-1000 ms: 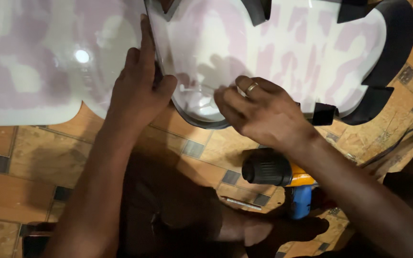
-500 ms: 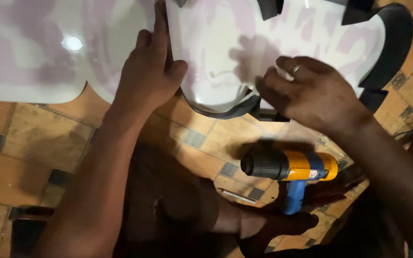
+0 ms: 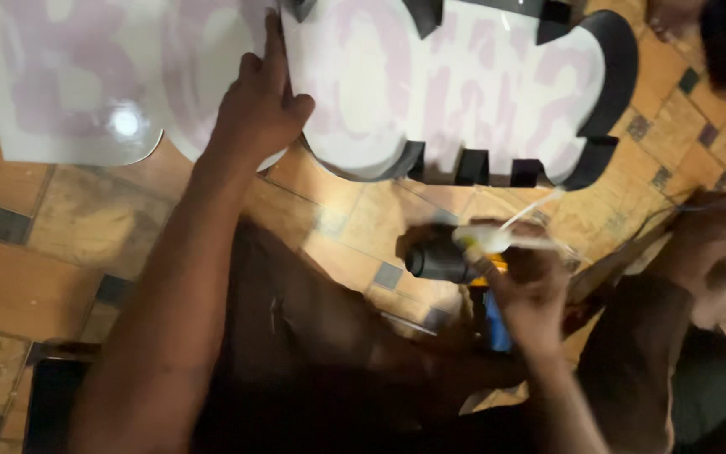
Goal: The person applies a white vinyl decal to the face of large black 3D sign letters. They use a heat gun to warm the vinyl, then smooth and press it into place with their hands and a small tool. The person also uses a soldering iron to seal the edges of the vinyl to the letter contours.
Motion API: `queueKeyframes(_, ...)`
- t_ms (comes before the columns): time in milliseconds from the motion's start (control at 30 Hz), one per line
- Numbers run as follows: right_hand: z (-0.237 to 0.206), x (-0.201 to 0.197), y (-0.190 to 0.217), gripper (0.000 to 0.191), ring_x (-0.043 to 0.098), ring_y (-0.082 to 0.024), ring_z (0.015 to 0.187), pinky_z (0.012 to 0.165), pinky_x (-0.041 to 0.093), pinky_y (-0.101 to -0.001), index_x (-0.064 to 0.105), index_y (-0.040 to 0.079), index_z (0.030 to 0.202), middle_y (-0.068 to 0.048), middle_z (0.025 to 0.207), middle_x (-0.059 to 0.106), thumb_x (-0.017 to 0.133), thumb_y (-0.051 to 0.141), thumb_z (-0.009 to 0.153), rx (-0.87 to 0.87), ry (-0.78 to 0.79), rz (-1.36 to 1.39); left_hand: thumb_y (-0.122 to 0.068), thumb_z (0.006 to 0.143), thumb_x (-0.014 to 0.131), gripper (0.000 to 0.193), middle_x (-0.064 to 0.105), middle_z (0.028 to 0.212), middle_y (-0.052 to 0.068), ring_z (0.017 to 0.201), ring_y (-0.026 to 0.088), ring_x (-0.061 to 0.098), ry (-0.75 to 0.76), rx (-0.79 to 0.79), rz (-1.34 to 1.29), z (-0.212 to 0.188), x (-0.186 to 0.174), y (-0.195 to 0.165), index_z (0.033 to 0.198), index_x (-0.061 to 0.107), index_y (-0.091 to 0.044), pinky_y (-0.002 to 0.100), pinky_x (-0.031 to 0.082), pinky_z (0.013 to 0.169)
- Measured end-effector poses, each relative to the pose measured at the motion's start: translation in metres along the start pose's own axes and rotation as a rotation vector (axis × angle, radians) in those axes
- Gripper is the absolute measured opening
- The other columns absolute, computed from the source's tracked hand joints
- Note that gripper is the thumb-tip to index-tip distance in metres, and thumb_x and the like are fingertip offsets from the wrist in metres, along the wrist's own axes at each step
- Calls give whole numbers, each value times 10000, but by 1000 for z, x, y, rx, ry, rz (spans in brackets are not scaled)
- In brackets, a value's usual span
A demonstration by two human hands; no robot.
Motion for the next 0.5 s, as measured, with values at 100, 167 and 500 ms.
queueKeyframes(100,-30,-20,-20,384,693,-209,1169,1036,576,-351,558,7,1230,-128,1217,702,718,-113,902,-109,-16,168,-318,910,739,1087,524,1272,362,1028,519,624,-57,112,102,4,3,5,1683,5,-109,536,540,902)
queueKeyframes(167,-13,-64,-40,362,698,-199,1160,1023,570,-334,568,-3,1224,-122,1194,695,710,-115,910,-87,-55,71,-317,916,719,1080,546,1284,343,1028,488,646,-38,109,74,-1,3,11,1702,5,-119,529,545,919)
queueKeyframes(500,34,-183,-180,377,583,-80,781,685,500,-243,595,6,1117,-3,853,609,797,-77,810,33,-401,-190,-260,931,664,1029,685,1093,268,956,421,692,27,105,36,-7,-13,-5,1736,68,-24,488,570,858)
Point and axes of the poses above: each hand's wrist, its own z-axis towards the middle knuckle, its own x-axis out of the palm, y = z × x, the point moved 2 cm from there along z, towards the middle knuckle
